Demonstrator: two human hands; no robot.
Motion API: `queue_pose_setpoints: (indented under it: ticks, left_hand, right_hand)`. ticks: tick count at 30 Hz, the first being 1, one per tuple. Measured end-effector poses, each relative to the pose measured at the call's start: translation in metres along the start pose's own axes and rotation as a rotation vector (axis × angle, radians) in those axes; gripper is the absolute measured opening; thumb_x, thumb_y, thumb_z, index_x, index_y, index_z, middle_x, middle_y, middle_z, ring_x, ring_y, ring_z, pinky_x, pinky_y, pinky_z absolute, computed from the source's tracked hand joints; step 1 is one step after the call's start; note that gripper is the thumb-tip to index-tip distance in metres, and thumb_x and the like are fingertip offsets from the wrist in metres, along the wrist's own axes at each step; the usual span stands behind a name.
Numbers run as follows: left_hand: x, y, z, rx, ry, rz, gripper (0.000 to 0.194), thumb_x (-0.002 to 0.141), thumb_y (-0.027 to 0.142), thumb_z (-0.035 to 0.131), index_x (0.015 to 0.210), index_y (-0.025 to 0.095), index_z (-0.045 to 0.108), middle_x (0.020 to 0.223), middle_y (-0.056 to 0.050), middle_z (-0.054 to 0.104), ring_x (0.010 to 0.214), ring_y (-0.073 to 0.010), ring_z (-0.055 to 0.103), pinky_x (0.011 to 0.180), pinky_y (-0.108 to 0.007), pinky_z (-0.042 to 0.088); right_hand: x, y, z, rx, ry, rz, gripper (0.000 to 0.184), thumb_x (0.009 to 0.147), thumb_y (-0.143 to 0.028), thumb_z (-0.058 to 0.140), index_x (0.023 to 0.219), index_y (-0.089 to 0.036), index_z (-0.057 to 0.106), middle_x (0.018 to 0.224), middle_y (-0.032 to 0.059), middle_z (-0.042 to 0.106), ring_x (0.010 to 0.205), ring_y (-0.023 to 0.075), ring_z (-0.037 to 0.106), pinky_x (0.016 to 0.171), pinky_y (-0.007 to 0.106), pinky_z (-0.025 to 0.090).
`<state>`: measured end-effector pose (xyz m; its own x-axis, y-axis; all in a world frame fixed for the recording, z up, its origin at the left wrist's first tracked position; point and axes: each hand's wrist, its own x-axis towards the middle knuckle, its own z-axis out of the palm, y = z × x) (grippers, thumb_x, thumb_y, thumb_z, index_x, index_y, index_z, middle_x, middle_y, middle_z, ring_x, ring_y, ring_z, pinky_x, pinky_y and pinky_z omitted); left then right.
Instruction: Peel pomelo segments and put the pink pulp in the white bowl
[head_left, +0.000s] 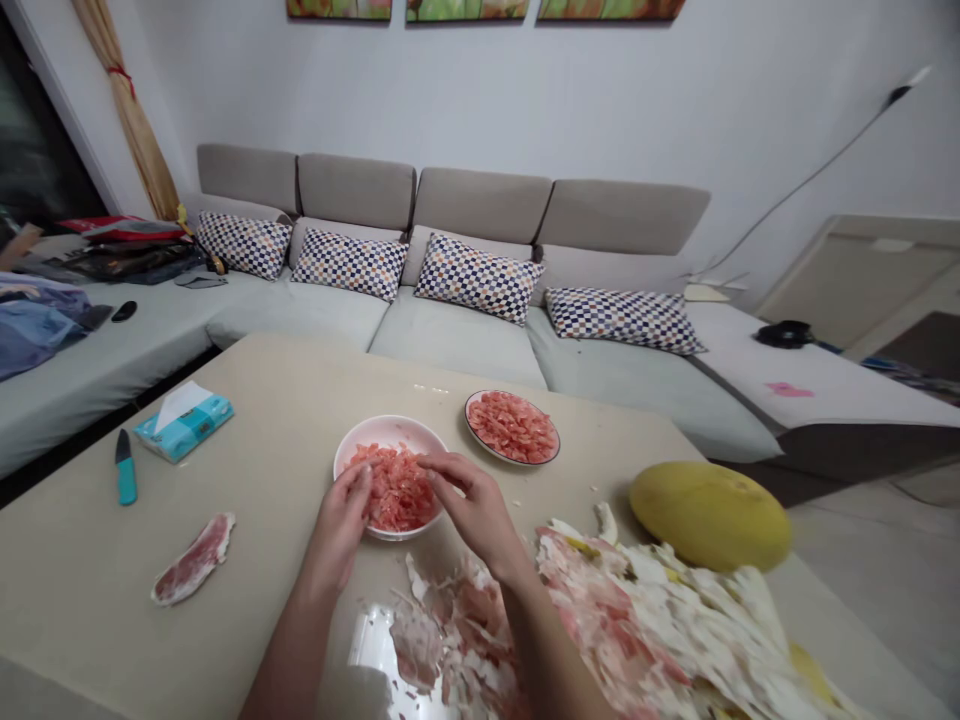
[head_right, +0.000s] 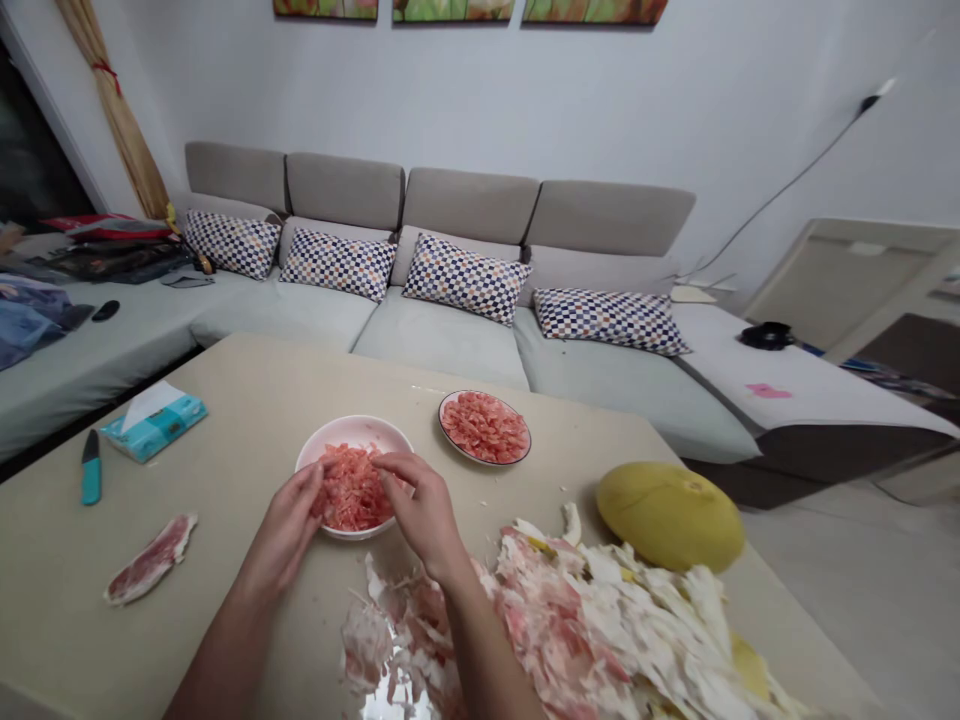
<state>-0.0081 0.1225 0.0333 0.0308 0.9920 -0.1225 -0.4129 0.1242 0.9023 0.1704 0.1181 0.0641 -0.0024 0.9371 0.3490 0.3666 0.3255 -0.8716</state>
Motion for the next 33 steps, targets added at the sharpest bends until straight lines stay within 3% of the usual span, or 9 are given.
queue_pose_setpoints:
  ticks: [3, 7, 10, 13, 19, 22, 26, 29, 33]
  left_hand:
    - [-0.004, 0.006, 0.005, -0.364, -0.108, -0.189, 0.045, 0.088, 0.052, 0.058, 0.108, 0.015, 0.072, 0.113, -0.012, 0.069, 0.102, -0.0207, 0.064, 0.087, -0.030, 0.051]
    - [-0.009, 0.012, 0.009, -0.503, -0.173, -0.258, 0.050, 0.095, 0.051, 0.047, 0.115, 0.012, 0.069, 0.124, -0.015, 0.066, 0.118, -0.0239, 0.059, 0.098, -0.034, 0.048]
    - [-0.012, 0.013, 0.010, -0.513, -0.184, -0.262, 0.054, 0.096, 0.052, 0.042, 0.121, 0.011, 0.066, 0.131, -0.016, 0.062, 0.127, -0.0251, 0.053, 0.103, -0.035, 0.045]
    - [-0.012, 0.013, 0.010, -0.542, -0.215, -0.264, 0.055, 0.096, 0.052, 0.042, 0.124, 0.010, 0.064, 0.134, -0.016, 0.060, 0.133, -0.0259, 0.048, 0.108, -0.036, 0.041]
    - [-0.011, 0.011, 0.012, -0.542, -0.225, -0.207, 0.033, 0.092, 0.015, 0.051, 0.121, 0.012, 0.067, 0.138, -0.013, 0.059, 0.139, -0.0234, 0.042, 0.115, -0.037, 0.034]
    - [-0.011, 0.008, 0.012, -0.532, -0.217, -0.206, 0.033, 0.094, 0.022, 0.051, 0.122, 0.013, 0.066, 0.138, -0.013, 0.059, 0.140, -0.0243, 0.040, 0.115, -0.038, 0.033]
    - [-0.012, 0.008, 0.010, -0.527, -0.264, -0.233, 0.043, 0.096, 0.042, 0.047, 0.125, 0.016, 0.065, 0.141, -0.013, 0.057, 0.139, -0.0255, 0.041, 0.114, -0.039, 0.035]
    - [-0.014, 0.009, 0.009, -0.453, -0.279, -0.190, 0.038, 0.093, 0.037, 0.056, 0.126, 0.019, 0.065, 0.141, -0.011, 0.057, 0.135, -0.0252, 0.046, 0.112, -0.038, 0.037]
    - [-0.016, 0.009, 0.010, -0.228, -0.168, -0.138, 0.038, 0.081, 0.026, 0.073, 0.118, 0.023, 0.069, 0.133, -0.009, 0.063, 0.123, -0.0224, 0.058, 0.105, -0.031, 0.042]
  right_hand:
    - [-0.007, -0.014, 0.008, 0.019, -0.045, -0.021, 0.015, 0.087, -0.024, 0.063, 0.096, -0.023, 0.076, 0.103, 0.0074, 0.073, 0.099, 0.0223, 0.066, 0.093, 0.038, 0.050]
    - [-0.015, -0.023, 0.025, -0.085, -0.091, -0.103, 0.023, 0.076, -0.018, 0.076, 0.099, -0.024, 0.074, 0.103, 0.0070, 0.071, 0.101, 0.0242, 0.063, 0.093, 0.039, 0.049]
    - [-0.017, -0.021, 0.033, -0.212, -0.052, -0.185, 0.031, 0.070, -0.013, 0.080, 0.099, -0.023, 0.073, 0.102, 0.0085, 0.069, 0.099, 0.0266, 0.061, 0.090, 0.042, 0.049]
    - [-0.015, -0.016, 0.032, -0.212, -0.048, -0.218, 0.018, 0.079, -0.012, 0.071, 0.094, -0.023, 0.072, 0.096, 0.0072, 0.071, 0.095, 0.0247, 0.063, 0.088, 0.041, 0.049]
    - [-0.010, -0.013, 0.021, -0.189, -0.020, -0.196, 0.016, 0.087, -0.012, 0.061, 0.091, -0.022, 0.071, 0.093, 0.0062, 0.073, 0.092, 0.0225, 0.064, 0.086, 0.038, 0.049]
    - [-0.012, -0.017, 0.023, -0.213, -0.047, -0.204, 0.013, 0.082, -0.017, 0.070, 0.094, -0.022, 0.071, 0.096, 0.0070, 0.072, 0.094, 0.0244, 0.064, 0.086, 0.040, 0.049]
    - [-0.014, -0.016, 0.028, -0.272, -0.082, -0.221, 0.028, 0.072, -0.012, 0.077, 0.098, -0.021, 0.068, 0.102, 0.0084, 0.072, 0.098, 0.0269, 0.063, 0.088, 0.042, 0.049]
    - [-0.013, -0.013, 0.026, -0.201, -0.063, -0.149, 0.021, 0.080, -0.013, 0.069, 0.100, -0.021, 0.066, 0.099, 0.0066, 0.072, 0.091, 0.0226, 0.066, 0.081, 0.036, 0.051]
    - [-0.011, -0.015, 0.020, -0.129, -0.061, -0.090, 0.012, 0.084, -0.019, 0.065, 0.095, -0.021, 0.068, 0.093, 0.0047, 0.072, 0.084, 0.0195, 0.066, 0.077, 0.032, 0.051]
